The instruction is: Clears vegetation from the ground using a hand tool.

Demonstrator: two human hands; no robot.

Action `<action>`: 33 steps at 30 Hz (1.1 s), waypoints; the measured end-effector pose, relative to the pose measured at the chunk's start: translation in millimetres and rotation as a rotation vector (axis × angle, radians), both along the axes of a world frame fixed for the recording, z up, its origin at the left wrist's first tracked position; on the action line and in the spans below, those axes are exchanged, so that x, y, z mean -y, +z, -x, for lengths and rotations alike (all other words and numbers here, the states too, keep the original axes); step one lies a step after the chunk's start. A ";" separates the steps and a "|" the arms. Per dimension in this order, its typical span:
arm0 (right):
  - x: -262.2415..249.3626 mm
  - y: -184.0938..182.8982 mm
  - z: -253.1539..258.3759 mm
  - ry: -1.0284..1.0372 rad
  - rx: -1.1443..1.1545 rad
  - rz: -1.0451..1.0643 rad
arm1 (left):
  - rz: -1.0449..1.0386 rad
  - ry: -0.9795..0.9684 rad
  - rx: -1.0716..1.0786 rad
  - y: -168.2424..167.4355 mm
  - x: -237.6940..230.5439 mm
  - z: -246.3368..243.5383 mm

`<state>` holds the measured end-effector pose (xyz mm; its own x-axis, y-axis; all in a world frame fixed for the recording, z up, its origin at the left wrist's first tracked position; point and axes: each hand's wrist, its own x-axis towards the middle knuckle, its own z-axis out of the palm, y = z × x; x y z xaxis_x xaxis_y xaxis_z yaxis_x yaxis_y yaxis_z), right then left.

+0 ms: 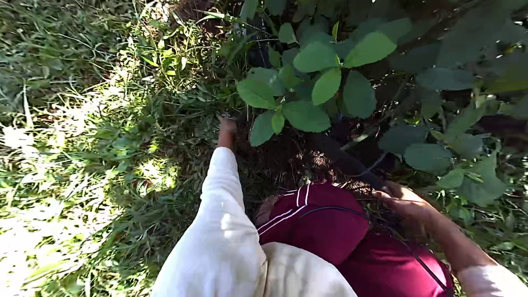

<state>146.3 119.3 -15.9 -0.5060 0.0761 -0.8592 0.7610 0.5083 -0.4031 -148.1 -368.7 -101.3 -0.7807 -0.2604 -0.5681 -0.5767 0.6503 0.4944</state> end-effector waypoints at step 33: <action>169.4 68.7 -469.2 -1.428 0.137 0.230 | 0.835 -2.556 0.213 133.7 -475.0 -154.1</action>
